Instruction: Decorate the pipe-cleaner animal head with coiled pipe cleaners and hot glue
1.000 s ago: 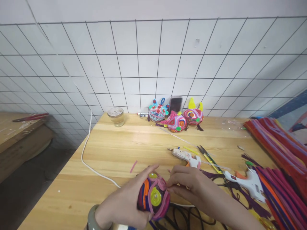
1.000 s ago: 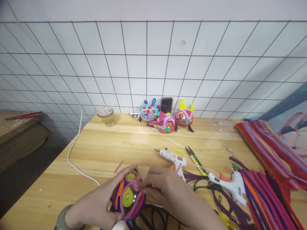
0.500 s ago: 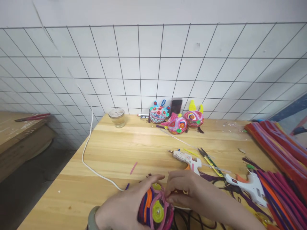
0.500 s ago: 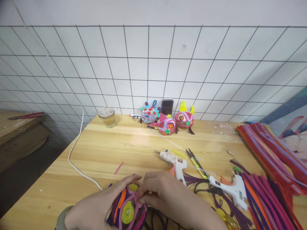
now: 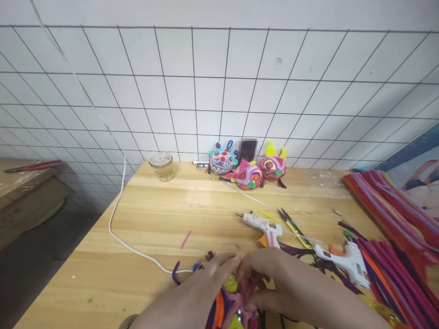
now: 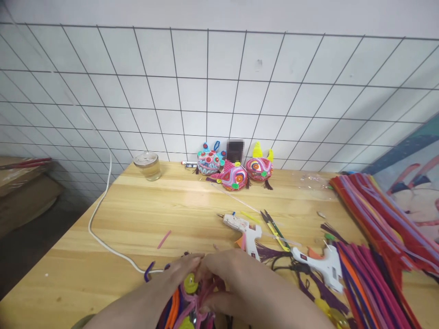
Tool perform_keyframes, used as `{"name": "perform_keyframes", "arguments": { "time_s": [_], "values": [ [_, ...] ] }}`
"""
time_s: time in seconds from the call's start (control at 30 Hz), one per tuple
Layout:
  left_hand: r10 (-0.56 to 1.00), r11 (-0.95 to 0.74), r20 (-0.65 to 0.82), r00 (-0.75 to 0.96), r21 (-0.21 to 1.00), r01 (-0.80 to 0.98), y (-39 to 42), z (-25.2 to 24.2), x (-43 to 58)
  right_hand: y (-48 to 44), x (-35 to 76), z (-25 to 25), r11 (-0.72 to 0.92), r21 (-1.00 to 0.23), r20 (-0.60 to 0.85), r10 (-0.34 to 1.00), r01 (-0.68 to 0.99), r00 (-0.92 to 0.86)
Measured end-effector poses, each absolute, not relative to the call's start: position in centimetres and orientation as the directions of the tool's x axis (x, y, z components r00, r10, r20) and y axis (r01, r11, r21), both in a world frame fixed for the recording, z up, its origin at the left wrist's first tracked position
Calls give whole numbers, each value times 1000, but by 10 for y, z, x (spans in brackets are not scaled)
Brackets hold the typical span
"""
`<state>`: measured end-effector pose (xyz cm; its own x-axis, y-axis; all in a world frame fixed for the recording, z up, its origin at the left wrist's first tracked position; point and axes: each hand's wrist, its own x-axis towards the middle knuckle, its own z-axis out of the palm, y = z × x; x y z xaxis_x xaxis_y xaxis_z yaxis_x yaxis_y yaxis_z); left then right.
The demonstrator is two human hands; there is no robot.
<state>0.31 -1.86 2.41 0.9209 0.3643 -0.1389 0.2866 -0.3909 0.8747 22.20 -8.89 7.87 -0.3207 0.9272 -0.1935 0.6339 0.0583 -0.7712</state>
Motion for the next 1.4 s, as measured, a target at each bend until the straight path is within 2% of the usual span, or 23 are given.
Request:
{"name": "perform_keyframes", "arguments": {
  "time_s": [0.17,0.27,0.5,0.8,0.97,1.1,1.23,1.4],
  "values": [
    [285,-485,-75,956,849,211,-24,-13,10,-98,227,89,121,-674,-133,951,729,-281],
    [312,-449,-45,949,874,189,-24,-23,14,-102,229,96,179,-620,-93,950,764,-299],
    [333,-354,-139,933,898,260,-27,0,14,-97,236,102,288,-741,-63,870,606,-490],
    [244,-388,-224,943,869,307,-27,31,13,-90,241,94,313,-741,-57,852,594,-520],
    [325,-379,-208,923,865,329,-29,27,15,-97,240,95,321,-692,-29,883,647,-468],
    [461,-333,-130,878,892,307,-24,24,13,-108,240,100,259,-588,-54,932,766,-357],
    [585,-303,-46,810,913,271,-15,19,11,-121,242,99,246,-561,-21,950,790,-311],
    [626,-281,12,780,936,211,-10,17,13,-132,242,87,151,-560,-122,957,815,-261]
  ]
}}
